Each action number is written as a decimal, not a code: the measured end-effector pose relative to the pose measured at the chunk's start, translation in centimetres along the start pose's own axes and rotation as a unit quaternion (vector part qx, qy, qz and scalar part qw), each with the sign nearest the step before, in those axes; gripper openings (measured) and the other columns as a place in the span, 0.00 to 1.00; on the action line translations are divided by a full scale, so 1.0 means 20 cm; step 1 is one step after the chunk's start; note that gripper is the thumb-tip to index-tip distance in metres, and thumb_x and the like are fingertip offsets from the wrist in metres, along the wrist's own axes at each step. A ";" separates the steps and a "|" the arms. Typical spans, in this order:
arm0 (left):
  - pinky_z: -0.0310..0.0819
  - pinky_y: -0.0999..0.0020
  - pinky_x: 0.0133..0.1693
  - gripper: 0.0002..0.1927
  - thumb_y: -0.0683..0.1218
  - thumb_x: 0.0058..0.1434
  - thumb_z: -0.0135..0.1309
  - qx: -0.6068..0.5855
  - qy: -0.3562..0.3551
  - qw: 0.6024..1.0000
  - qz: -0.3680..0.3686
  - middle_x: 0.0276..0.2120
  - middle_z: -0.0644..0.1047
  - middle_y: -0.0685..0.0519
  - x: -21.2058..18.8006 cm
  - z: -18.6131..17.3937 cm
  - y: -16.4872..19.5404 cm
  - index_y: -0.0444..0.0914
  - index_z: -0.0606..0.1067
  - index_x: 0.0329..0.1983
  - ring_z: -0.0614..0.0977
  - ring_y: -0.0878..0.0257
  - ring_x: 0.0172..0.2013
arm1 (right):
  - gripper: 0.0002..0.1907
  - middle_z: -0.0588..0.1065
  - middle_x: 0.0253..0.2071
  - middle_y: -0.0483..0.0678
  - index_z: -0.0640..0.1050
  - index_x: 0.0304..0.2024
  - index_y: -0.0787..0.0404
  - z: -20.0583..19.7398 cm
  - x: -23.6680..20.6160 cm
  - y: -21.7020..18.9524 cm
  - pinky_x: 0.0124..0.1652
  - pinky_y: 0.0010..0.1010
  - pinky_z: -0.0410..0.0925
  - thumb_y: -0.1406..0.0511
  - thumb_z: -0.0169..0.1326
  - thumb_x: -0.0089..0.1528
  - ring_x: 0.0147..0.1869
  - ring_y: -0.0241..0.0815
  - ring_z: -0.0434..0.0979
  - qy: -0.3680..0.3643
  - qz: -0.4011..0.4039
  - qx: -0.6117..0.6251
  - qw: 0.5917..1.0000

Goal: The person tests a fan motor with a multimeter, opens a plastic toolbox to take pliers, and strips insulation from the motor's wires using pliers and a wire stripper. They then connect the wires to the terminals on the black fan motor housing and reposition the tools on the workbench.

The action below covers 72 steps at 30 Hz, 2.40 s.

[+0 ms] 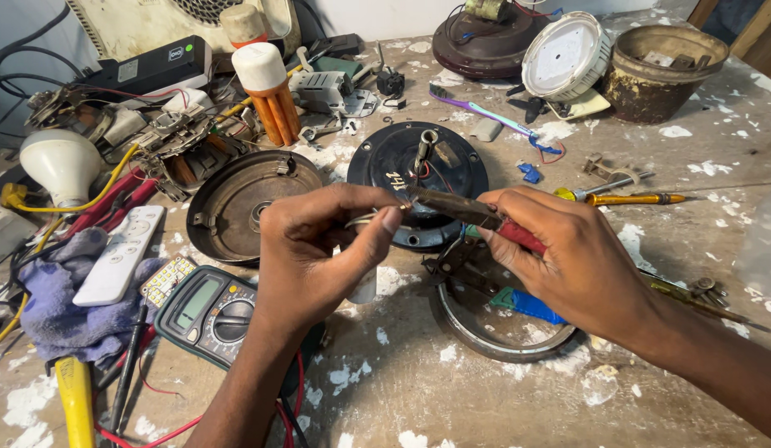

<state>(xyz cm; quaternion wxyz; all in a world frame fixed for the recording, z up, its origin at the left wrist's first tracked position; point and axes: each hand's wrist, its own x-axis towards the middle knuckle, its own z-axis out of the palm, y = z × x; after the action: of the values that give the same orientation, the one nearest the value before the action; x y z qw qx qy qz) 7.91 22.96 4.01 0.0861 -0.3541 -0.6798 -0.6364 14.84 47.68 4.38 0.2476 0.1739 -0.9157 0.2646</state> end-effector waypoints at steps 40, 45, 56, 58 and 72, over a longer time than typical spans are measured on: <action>0.72 0.83 0.27 0.07 0.40 0.63 0.62 0.059 -0.022 0.998 0.027 0.27 0.82 0.57 0.02 0.01 0.02 0.33 0.83 0.43 0.80 0.78 0.27 | 0.17 0.68 0.24 0.51 0.79 0.36 0.63 0.00 0.01 -0.05 0.36 0.40 0.63 0.55 0.59 0.60 0.36 0.45 0.66 -0.106 0.063 -0.005 0.992; 0.66 0.83 0.24 0.07 0.40 0.62 0.61 0.062 -0.024 0.998 0.002 0.25 0.81 0.58 0.01 0.01 0.02 0.33 0.83 0.42 0.77 0.78 0.24 | 0.18 0.71 0.26 0.51 0.75 0.31 0.66 0.00 0.02 -0.04 0.36 0.41 0.64 0.56 0.59 0.62 0.36 0.47 0.69 -0.070 -0.015 -0.004 0.997; 0.69 0.81 0.26 0.05 0.39 0.61 0.63 0.124 -0.012 0.987 0.102 0.24 0.80 0.56 0.01 0.01 0.03 0.33 0.81 0.39 0.78 0.76 0.24 | 0.17 0.66 0.14 0.56 0.77 0.33 0.66 -0.03 0.00 -0.10 0.22 0.43 0.60 0.58 0.64 0.56 0.15 0.50 0.63 -0.070 0.087 -0.021 0.993; 0.71 0.78 0.27 0.06 0.38 0.57 0.64 0.206 0.000 0.960 0.190 0.23 0.78 0.55 0.02 0.02 0.03 0.33 0.79 0.36 0.78 0.74 0.24 | 0.16 0.67 0.14 0.55 0.77 0.31 0.66 -0.03 0.00 -0.11 0.21 0.42 0.60 0.58 0.64 0.56 0.15 0.47 0.64 -0.075 0.096 -0.022 0.992; 0.61 0.74 0.22 0.06 0.37 0.56 0.64 0.246 0.021 0.948 0.200 0.19 0.71 0.56 0.01 0.04 0.05 0.34 0.76 0.30 0.70 0.73 0.19 | 0.17 0.70 0.16 0.52 0.75 0.28 0.68 -0.04 -0.01 -0.10 0.19 0.40 0.62 0.60 0.63 0.57 0.15 0.40 0.69 -0.042 0.049 -0.033 0.997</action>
<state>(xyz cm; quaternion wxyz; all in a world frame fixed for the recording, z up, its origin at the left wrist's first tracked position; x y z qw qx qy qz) 8.56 23.76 4.85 0.3104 -0.4373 -0.7287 -0.4260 16.25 46.60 5.75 0.2017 0.1315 -0.9409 0.2380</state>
